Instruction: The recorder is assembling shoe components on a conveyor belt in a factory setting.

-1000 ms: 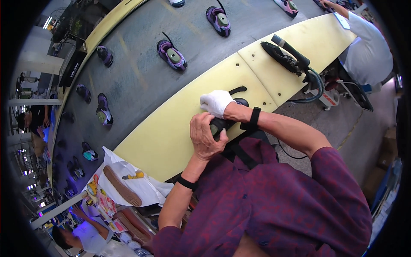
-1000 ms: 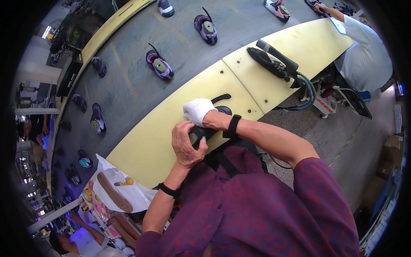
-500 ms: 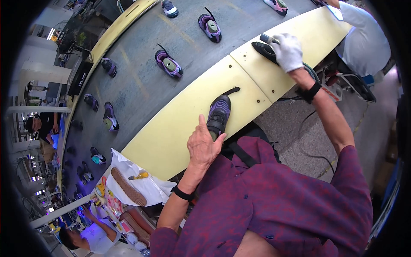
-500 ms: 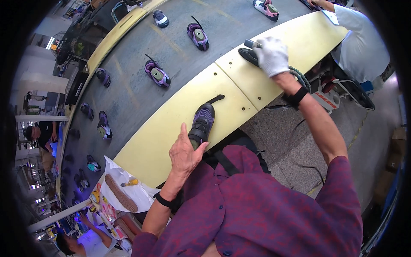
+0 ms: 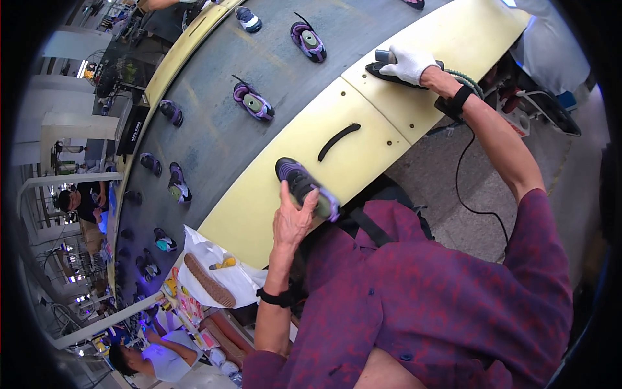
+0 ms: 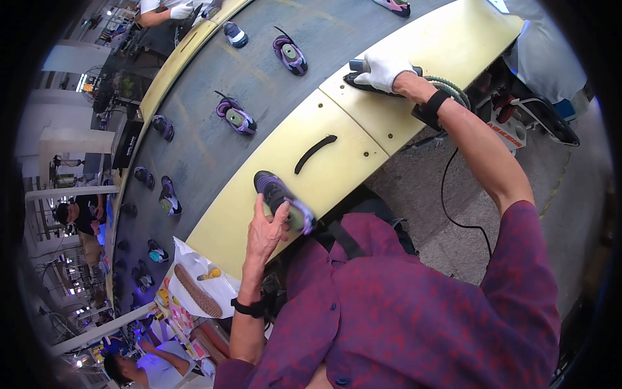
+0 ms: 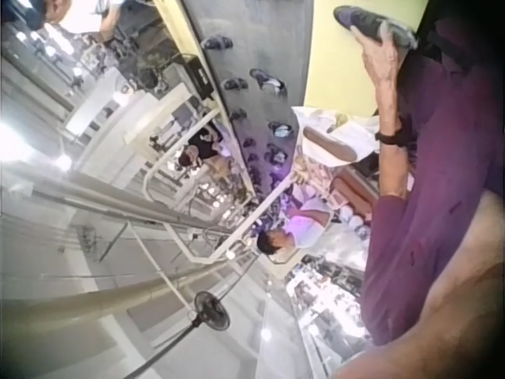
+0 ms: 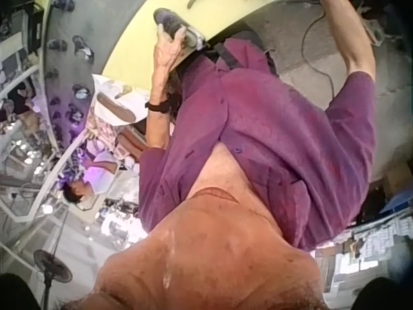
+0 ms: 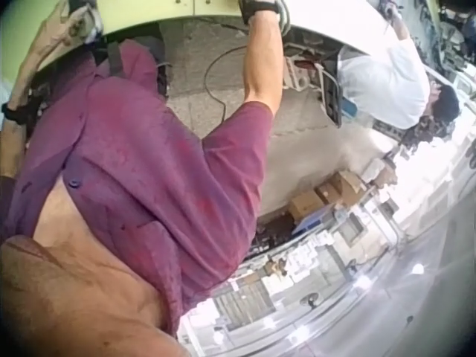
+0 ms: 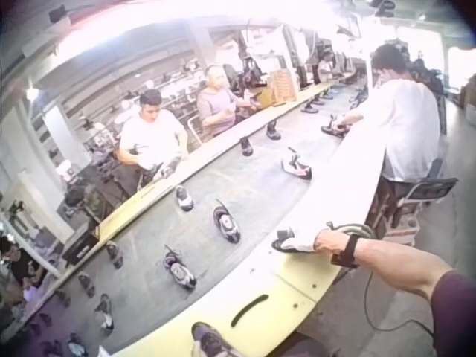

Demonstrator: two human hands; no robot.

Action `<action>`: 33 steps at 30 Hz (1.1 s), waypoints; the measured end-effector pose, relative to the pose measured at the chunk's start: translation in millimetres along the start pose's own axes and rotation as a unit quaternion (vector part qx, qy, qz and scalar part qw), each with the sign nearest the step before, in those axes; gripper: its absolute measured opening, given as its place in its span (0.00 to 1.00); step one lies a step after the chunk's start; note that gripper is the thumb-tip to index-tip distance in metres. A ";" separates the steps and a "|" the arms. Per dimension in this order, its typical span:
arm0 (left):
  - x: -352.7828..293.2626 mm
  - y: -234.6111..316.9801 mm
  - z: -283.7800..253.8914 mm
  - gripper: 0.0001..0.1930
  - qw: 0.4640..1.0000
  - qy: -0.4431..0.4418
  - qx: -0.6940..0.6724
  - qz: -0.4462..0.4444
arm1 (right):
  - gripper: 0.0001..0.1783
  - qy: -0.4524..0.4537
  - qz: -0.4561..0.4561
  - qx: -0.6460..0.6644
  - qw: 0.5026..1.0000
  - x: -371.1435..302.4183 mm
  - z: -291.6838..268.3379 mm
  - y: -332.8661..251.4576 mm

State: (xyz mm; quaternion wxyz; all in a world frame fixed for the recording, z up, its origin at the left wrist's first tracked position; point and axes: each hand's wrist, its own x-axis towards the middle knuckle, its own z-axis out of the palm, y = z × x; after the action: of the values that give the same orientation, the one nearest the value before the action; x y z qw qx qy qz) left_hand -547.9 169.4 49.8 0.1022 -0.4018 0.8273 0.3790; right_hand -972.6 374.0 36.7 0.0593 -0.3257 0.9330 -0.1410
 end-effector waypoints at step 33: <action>37.7 69.0 57.2 0.40 0.908 0.011 0.170 0.382 | 0.23 -0.125 0.001 0.457 0.881 -190.2 15.3 8.6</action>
State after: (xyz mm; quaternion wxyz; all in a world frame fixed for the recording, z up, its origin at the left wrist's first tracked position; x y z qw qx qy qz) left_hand -631.6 214.8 29.9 0.0073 -0.0358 0.9705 0.2382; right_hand -826.1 495.8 23.2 0.3182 -0.2763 0.7504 -0.5093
